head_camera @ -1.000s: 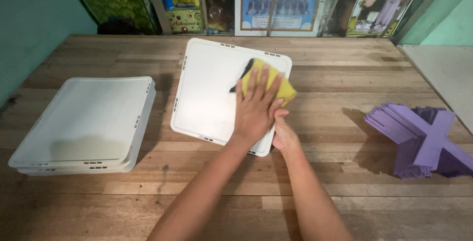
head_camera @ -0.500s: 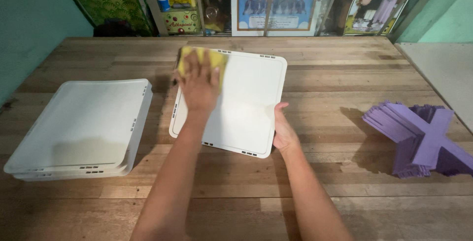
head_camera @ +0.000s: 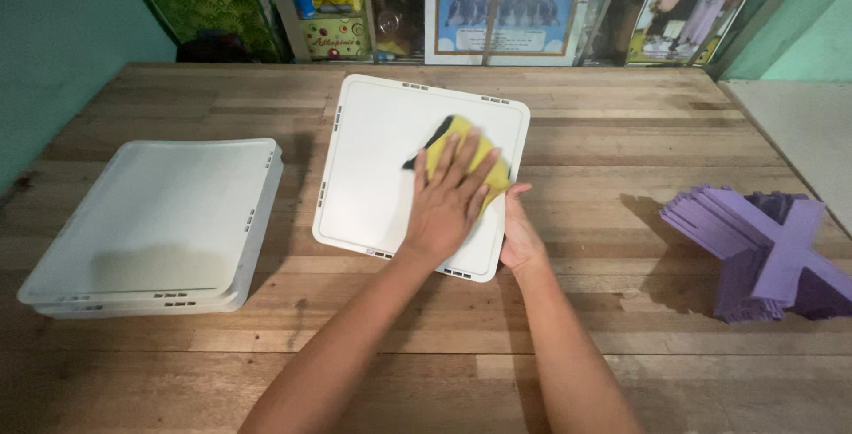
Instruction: The person assembles a small plastic shelving unit by inserting purple cross-braces into white side panels, then wipes the surfaces of white trays with a yellow cloth. The person handles the shelving components and trays one at a time on a wooden table.
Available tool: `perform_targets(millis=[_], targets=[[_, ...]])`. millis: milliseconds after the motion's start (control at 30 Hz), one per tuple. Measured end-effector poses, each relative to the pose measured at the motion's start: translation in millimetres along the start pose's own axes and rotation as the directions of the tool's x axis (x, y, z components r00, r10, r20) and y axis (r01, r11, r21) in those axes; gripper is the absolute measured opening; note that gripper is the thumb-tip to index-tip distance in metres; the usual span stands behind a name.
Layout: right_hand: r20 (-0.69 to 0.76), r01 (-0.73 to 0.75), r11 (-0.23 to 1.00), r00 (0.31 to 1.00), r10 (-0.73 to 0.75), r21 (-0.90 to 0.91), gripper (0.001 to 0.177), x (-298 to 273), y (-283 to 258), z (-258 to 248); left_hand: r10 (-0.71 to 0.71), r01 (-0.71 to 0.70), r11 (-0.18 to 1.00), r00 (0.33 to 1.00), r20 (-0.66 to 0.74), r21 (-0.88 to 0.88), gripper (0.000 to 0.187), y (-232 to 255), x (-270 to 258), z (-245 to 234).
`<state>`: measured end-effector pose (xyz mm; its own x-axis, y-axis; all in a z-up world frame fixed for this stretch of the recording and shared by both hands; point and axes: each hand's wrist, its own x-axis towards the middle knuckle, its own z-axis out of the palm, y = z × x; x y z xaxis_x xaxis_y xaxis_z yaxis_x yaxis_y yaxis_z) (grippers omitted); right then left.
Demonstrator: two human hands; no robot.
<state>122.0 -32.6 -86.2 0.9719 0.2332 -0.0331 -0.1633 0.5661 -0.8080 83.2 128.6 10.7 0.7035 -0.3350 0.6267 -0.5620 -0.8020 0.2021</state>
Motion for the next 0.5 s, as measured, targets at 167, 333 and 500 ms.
perform_targets(millis=[167, 333, 500], targets=[[-0.015, -0.022, 1.000, 1.000, 0.021, -0.020, 0.087, 9, 10, -17, 0.134, -0.134, 0.990, 0.991, 0.011, -0.044, 0.053, -5, 57, -4], [-0.052, -0.018, 0.999, 0.999, 0.016, -0.039, 0.092, 13, 13, -25, 0.190, -0.181, 0.979, 0.975, 0.113, -0.089, 0.047, -11, 71, -7], [-0.057, -0.006, 0.998, 0.998, 0.003, -0.059, 0.098, 1, 0, -4, 0.275, -0.257, 0.958, 0.947, 0.164, -0.124, 0.058, -10, 38, -13]])
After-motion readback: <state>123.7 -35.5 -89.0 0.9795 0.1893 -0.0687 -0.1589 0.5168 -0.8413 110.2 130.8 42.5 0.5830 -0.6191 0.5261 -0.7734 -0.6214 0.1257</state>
